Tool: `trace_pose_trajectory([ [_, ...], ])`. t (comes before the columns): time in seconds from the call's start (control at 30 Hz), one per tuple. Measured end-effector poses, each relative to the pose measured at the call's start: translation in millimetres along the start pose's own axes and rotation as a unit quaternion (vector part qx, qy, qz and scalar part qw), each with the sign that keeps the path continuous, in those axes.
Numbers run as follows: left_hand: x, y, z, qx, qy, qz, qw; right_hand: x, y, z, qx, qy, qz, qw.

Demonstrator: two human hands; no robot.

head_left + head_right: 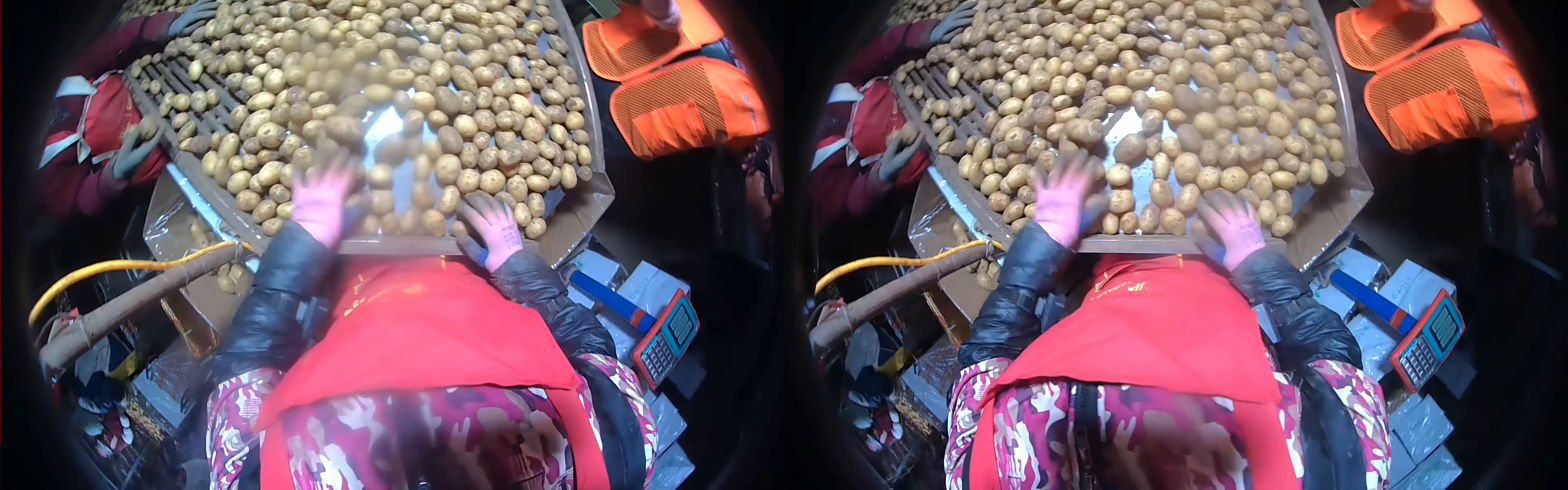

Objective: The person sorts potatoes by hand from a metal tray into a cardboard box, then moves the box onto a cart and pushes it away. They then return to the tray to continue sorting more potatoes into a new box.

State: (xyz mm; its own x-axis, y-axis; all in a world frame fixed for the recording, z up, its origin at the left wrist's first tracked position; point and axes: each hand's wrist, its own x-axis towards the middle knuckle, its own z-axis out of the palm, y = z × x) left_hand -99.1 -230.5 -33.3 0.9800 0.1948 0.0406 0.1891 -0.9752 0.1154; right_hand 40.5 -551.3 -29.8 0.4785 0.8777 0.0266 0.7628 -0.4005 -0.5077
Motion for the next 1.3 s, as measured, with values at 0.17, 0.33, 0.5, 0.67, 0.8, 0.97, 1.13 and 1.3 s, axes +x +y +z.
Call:
trace_pose_trajectory([
  [0.17, -27, -79, -7, 0.083, 0.046, -0.274, 0.957, 37, 1, 13, -0.025, 0.096, -0.058, 0.993],
  [0.33, -69, -93, 26, 0.099, 0.028, -0.31, 0.945, 108, -42, 28, 0.002, 0.033, -0.143, 0.989],
  [0.5, -65, -87, 15, 0.069, 0.021, -0.323, 0.944, 185, -32, 40, -0.145, -0.085, -0.122, 0.978],
  [0.67, -64, -86, 14, 0.052, 0.05, -0.323, 0.943, 214, 10, 17, -0.211, -0.067, -0.094, 0.971],
  [0.8, -67, -78, 2, -0.008, 0.111, -0.295, 0.949, 221, -11, 32, -0.224, -0.09, -0.121, 0.963],
  [0.97, -61, -32, -29, -0.531, 0.199, -0.215, 0.795, 234, -62, 20, -0.037, -0.018, -0.08, 0.996],
  [1.13, -48, -16, -39, -0.9, 0.076, -0.324, 0.282, 279, -95, 21, 0.183, -0.029, -0.247, 0.951],
  [1.3, -62, -16, -36, -0.906, 0.11, -0.361, 0.193, 313, -53, 50, -0.141, -0.095, -0.193, 0.966],
])
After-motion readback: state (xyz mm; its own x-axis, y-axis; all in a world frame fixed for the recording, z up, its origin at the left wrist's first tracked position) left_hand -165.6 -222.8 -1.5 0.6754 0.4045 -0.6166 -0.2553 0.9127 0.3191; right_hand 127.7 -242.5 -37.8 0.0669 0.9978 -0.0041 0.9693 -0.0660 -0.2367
